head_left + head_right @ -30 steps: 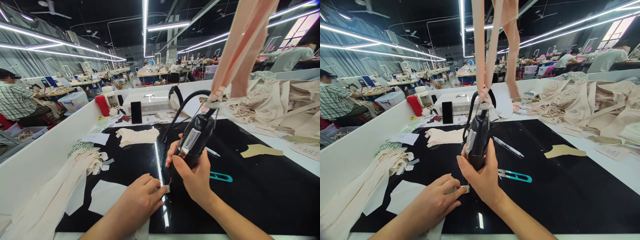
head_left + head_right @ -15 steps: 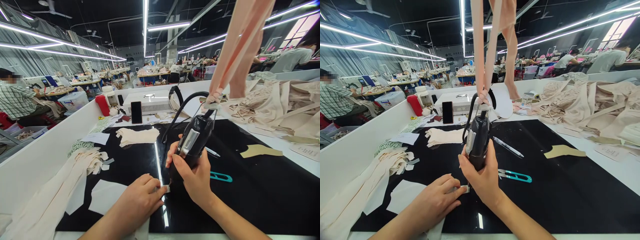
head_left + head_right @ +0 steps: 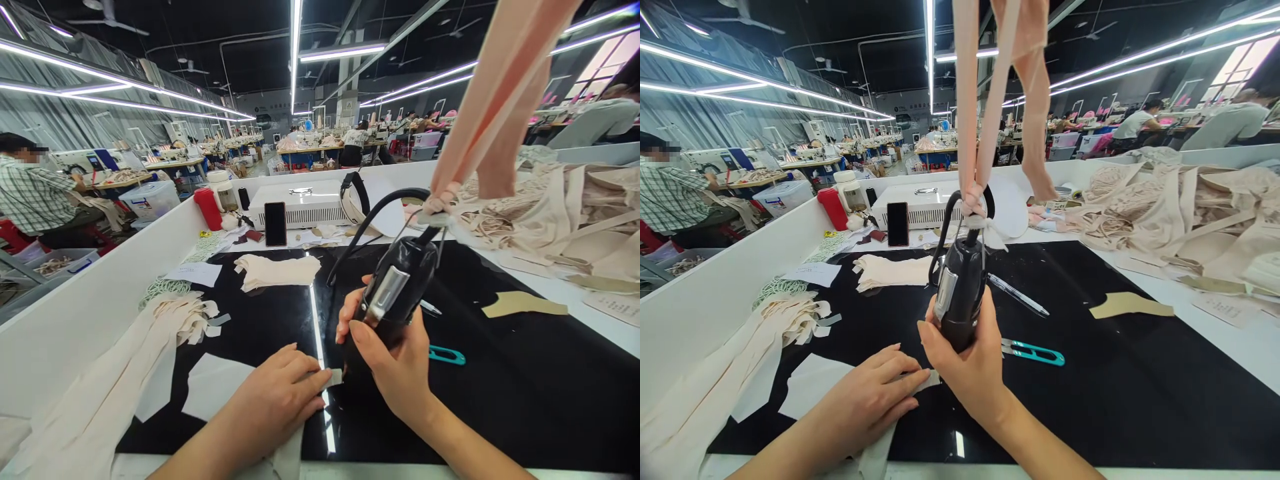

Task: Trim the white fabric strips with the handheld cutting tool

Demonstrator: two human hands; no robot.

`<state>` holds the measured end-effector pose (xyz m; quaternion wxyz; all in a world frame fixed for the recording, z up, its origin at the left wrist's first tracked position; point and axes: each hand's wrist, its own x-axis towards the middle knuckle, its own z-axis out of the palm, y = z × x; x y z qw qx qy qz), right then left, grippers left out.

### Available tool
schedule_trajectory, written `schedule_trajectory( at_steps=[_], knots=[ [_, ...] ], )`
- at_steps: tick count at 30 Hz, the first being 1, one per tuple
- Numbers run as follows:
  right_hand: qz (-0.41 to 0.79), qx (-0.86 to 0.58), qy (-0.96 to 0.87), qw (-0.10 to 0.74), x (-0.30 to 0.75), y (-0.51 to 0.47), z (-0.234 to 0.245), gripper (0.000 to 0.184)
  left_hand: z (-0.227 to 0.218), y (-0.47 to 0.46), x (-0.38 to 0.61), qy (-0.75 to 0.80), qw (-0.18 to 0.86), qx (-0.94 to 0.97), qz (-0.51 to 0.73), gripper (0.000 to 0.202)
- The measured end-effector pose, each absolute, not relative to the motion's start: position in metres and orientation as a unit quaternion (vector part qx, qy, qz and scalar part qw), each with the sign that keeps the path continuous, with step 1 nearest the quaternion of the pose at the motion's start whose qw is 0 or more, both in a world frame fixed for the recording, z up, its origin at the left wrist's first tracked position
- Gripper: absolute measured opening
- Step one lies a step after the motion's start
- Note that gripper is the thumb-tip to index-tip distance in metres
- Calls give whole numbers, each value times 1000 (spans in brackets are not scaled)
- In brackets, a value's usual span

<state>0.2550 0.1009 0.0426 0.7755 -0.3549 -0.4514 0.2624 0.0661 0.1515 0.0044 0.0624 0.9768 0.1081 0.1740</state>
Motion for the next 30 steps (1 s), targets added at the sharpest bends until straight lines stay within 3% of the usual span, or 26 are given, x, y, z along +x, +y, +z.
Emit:
schedule_trajectory(
  at_steps=[30],
  knots=[
    [252,-377,-448,770,271,92,39,39,-11,146,59,128,50,962,238,19]
  ],
)
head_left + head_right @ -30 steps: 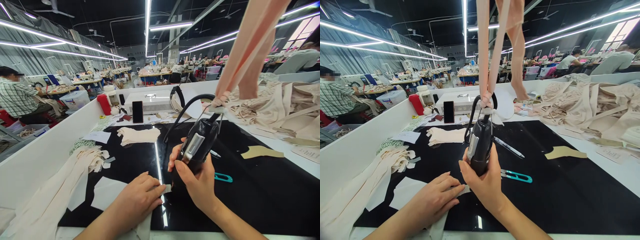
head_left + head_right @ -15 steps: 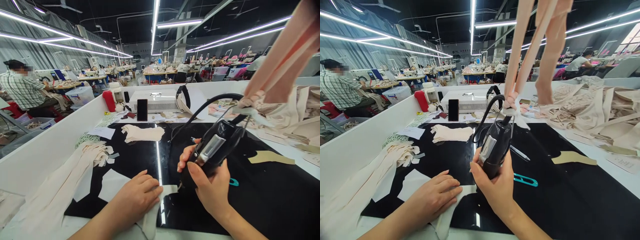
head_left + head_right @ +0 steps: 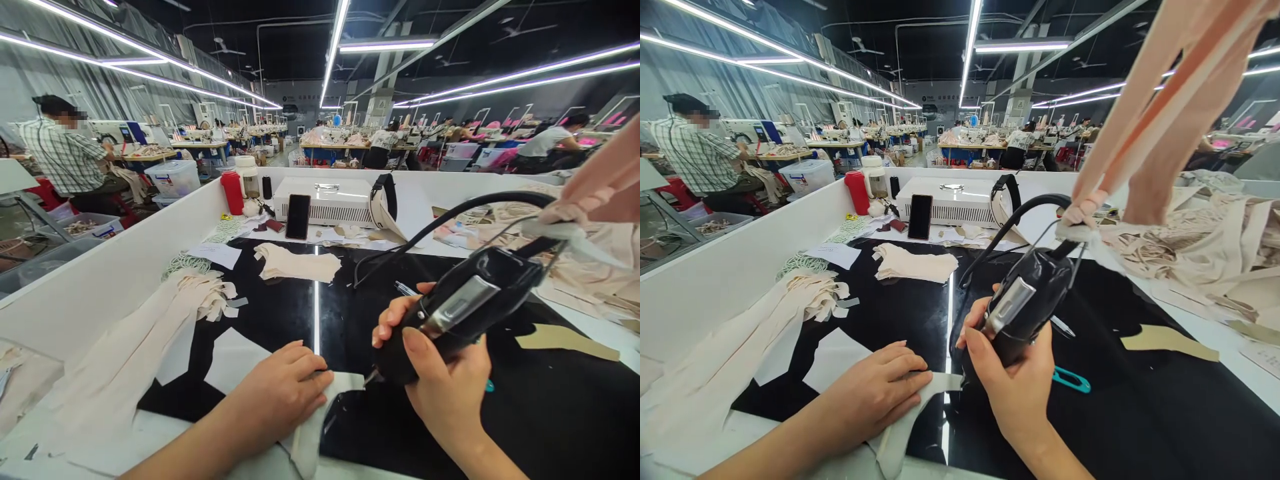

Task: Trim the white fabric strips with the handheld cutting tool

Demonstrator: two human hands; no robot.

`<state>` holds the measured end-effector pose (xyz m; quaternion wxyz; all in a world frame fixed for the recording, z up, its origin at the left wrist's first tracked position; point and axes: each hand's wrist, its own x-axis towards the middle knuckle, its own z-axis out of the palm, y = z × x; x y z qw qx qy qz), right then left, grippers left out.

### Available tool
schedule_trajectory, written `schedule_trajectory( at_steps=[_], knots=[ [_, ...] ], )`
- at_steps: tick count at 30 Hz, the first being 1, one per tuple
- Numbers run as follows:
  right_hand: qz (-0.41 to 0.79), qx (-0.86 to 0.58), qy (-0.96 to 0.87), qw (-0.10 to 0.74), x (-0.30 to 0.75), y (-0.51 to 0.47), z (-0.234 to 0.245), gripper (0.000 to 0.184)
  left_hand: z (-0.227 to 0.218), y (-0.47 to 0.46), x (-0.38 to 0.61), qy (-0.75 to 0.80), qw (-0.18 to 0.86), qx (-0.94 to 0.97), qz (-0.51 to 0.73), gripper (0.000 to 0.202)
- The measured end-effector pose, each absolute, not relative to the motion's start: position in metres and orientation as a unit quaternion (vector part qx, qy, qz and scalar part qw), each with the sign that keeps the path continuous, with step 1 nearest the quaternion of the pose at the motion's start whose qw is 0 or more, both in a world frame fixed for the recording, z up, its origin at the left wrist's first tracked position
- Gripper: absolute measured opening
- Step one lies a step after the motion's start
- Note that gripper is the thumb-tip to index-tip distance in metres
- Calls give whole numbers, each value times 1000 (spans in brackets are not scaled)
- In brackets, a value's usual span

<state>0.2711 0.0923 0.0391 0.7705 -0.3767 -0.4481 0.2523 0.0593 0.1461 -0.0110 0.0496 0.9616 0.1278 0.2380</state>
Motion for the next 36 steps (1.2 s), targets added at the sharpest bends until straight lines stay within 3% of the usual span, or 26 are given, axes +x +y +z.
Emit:
schedule_trajectory(
  at_steps=[20,36],
  knots=[
    [269,-352,-460,770,252,111,37,31,-15,146,60,133,60,962,233,20],
    [249,-366,-438,783,264,105,38,38,-11,145,57,136,61,960,237,17]
  ],
)
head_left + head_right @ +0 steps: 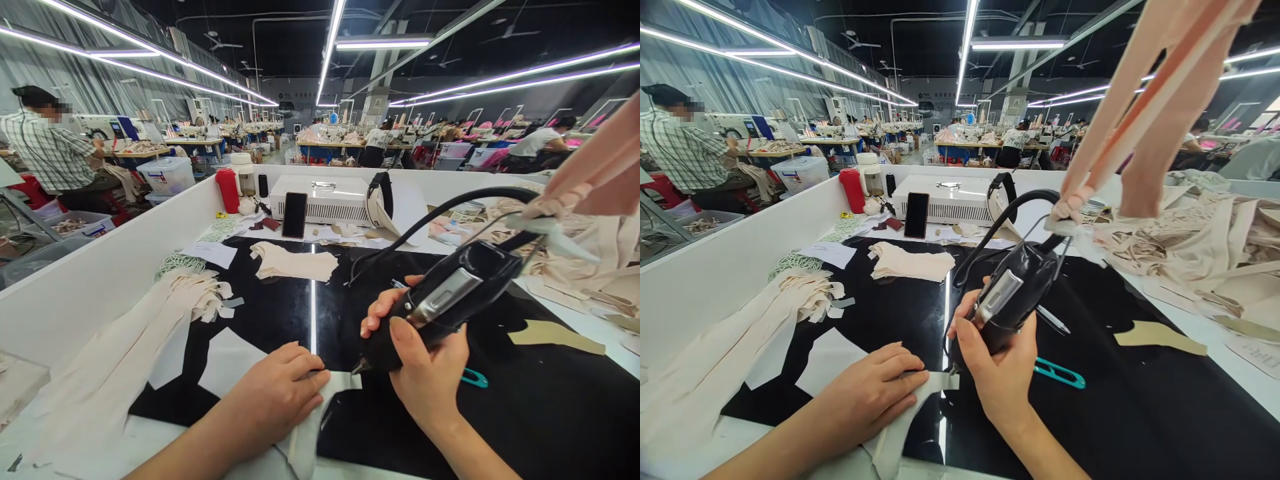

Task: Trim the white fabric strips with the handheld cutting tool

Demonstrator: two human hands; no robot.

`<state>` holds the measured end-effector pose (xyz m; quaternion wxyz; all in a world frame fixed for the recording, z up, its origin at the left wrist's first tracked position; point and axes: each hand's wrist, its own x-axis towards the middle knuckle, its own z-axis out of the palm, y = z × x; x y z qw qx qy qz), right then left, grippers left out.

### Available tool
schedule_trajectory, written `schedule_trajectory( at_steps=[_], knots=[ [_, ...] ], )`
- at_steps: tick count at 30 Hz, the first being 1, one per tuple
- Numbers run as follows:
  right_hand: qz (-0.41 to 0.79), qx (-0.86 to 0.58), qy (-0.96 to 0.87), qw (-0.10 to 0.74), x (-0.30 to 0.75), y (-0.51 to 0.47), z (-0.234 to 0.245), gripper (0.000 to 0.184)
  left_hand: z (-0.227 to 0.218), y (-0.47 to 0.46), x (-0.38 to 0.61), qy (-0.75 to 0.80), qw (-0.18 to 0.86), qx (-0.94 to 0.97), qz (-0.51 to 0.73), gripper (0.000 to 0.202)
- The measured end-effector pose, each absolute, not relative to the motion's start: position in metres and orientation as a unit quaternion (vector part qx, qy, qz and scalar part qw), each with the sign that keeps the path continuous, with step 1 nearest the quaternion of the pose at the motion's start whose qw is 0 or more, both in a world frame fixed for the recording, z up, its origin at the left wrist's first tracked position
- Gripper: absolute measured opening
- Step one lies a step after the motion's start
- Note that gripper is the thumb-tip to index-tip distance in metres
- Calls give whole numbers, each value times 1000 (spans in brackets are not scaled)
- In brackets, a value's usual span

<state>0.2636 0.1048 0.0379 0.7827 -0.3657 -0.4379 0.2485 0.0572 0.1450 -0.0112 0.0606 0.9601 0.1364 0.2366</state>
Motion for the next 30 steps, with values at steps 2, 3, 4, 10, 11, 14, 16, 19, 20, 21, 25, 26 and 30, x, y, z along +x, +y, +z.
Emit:
schedule_trajectory(
  at_steps=[2,3,4,10,11,14,16,19,20,21,25,26,30],
  knots=[
    [251,-365,-441,781,264,105,38,36,-11,145,57,137,64,960,236,18],
    [253,-367,-442,779,264,105,38,35,-11,145,57,137,65,960,236,18],
    [254,-368,-442,777,264,105,38,34,-10,145,58,136,66,960,236,18],
    [285,-341,-428,787,258,100,41,36,-7,145,58,134,64,961,233,20],
    [290,-334,-429,787,256,99,42,37,-7,145,58,135,64,961,231,20],
    [300,-322,-437,785,251,97,40,38,-8,146,57,136,64,962,227,19],
    [303,-319,-441,783,248,97,39,38,-8,146,57,136,61,963,225,18],
    [304,-317,-445,781,247,96,37,38,-9,146,57,130,59,964,225,19],
    [304,-316,-447,780,247,96,36,38,-9,146,57,128,59,963,228,20],
    [303,-315,-450,779,246,96,36,38,-9,146,57,127,58,963,230,20],
    [295,-325,-452,776,246,96,37,35,-9,146,57,128,50,963,232,22],
    [295,-329,-451,776,246,96,38,34,-8,146,57,128,50,964,230,21],
    [293,-339,-440,778,251,96,39,36,-8,146,57,130,59,963,227,20]
  ],
)
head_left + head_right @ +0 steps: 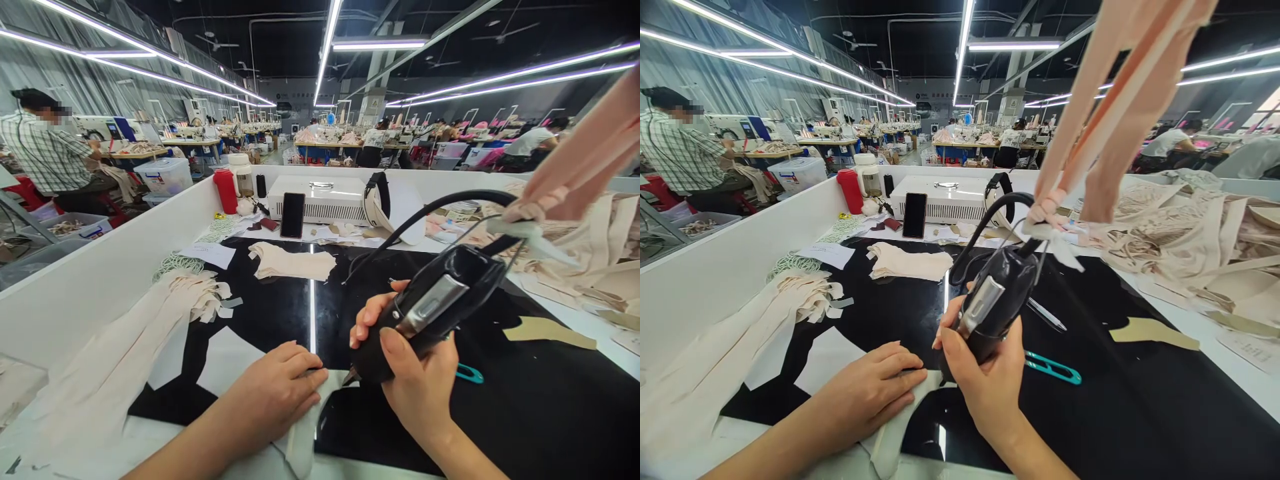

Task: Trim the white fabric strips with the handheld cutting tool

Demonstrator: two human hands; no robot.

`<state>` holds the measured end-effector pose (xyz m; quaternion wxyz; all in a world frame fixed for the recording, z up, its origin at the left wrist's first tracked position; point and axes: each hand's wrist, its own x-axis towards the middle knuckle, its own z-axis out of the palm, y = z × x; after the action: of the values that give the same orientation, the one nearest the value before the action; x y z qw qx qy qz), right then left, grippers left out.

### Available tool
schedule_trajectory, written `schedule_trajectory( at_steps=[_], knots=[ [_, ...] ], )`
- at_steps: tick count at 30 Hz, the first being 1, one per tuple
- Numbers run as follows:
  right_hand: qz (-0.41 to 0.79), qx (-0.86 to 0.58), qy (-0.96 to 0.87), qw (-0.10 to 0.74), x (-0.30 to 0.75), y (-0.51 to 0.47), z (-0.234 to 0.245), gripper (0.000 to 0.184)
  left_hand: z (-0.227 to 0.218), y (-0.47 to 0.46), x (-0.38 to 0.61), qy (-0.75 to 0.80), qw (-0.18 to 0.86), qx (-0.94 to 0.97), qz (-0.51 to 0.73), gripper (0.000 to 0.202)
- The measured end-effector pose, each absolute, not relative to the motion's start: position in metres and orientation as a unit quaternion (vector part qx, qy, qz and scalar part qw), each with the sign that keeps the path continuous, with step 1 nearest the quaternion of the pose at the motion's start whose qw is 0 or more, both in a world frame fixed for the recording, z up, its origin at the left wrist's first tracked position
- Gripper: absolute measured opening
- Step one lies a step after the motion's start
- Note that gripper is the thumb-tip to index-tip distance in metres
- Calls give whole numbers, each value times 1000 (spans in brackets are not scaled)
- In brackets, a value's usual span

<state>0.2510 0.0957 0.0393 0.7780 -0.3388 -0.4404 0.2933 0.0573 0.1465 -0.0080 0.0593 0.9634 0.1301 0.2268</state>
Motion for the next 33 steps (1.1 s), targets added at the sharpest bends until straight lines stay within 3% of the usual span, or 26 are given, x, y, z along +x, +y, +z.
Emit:
schedule_trajectory(
  at_steps=[17,26,33],
  knots=[
    [268,-356,-446,777,258,91,38,34,-6,144,55,135,35,965,221,22],
    [233,-375,-448,778,253,81,40,35,-14,128,45,198,65,963,173,60],
    [253,-374,-443,775,252,71,35,41,-11,128,48,220,84,959,155,49]
  ],
)
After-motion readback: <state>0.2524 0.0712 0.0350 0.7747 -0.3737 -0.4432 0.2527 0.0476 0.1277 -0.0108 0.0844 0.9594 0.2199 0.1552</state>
